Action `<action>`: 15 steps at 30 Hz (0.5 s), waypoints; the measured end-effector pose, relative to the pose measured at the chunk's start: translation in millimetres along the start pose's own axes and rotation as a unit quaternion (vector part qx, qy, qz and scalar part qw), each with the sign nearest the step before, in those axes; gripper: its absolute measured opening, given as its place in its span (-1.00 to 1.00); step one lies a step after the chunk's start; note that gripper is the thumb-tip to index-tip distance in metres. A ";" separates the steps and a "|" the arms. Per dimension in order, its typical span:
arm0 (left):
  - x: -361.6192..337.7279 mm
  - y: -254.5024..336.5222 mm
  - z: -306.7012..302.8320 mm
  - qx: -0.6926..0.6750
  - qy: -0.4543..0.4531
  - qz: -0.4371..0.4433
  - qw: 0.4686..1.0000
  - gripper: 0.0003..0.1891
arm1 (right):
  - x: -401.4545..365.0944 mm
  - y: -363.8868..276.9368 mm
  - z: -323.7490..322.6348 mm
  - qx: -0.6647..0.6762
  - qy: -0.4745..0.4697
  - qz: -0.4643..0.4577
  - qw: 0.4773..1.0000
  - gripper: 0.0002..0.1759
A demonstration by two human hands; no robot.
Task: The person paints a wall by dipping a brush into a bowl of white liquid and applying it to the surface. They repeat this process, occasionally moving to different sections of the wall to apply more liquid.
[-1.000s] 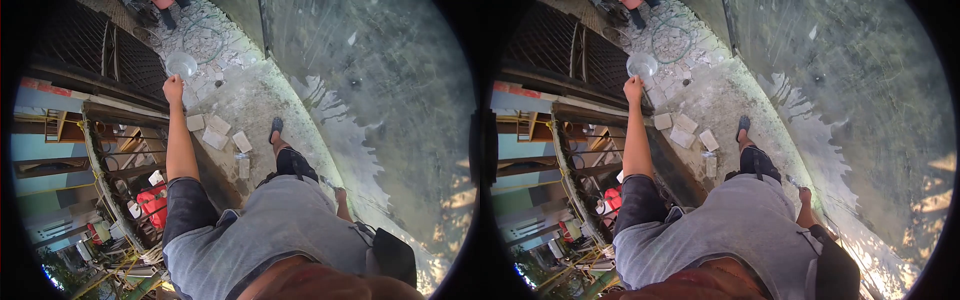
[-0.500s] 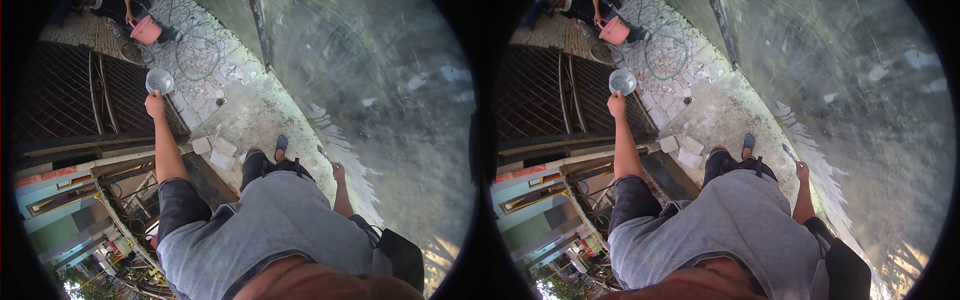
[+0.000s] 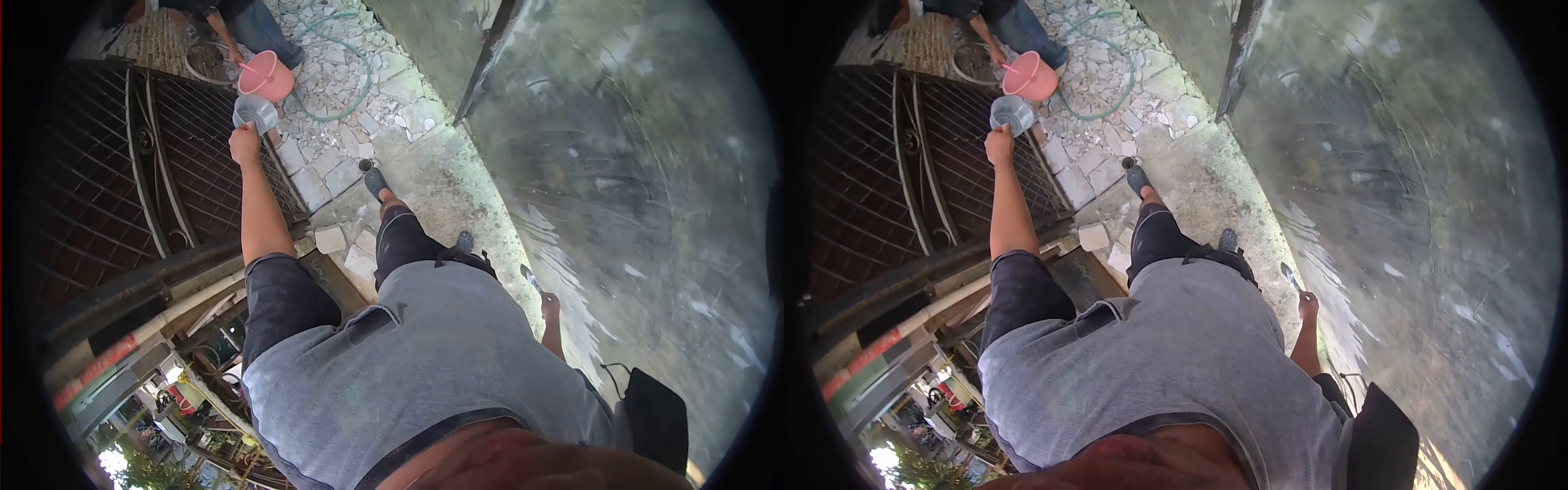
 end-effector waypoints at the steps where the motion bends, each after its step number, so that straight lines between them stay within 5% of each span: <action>1: 22.2 -7.7 16.7 0.004 -0.018 0.000 1.000 -0.58 | -28.6 -43.7 -4.0 -0.005 -0.029 0.090 0.995 -0.73; 3: 57.5 -28.7 54.6 0.001 -0.064 -0.021 0.998 -0.56 | -11.4 -35.4 18.5 -0.065 0.026 -0.008 0.998 -0.70; 4: 69.7 -40.2 73.1 0.014 -0.095 -0.012 0.995 -0.56 | -33.4 -71.5 21.3 -0.067 0.009 0.024 0.997 -0.68; 10: 126.7 -79.6 118.3 0.022 -0.178 0.001 0.984 -0.57 | -75.9 -206.5 67.9 -0.123 0.074 -0.126 0.982 -0.68; 12: 146.4 -87.4 121.8 0.006 -0.210 0.007 0.978 -0.57 | -102.6 -275.8 81.3 -0.064 0.012 -0.005 0.998 -0.64; 15: 172.6 -87.5 119.1 -0.018 -0.233 -0.001 0.972 -0.58 | -102.3 -319.6 111.9 -0.078 -0.003 0.000 0.997 -0.69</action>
Point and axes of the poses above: each hand's wrist, its own x-axis towards the middle knuckle, its own z-axis out of the palm, y = z × x, the point moved 3 cm from there along x, towards the middle knuckle, and after that the axes turned 9 degrees about -y, right-handed, at the moved point
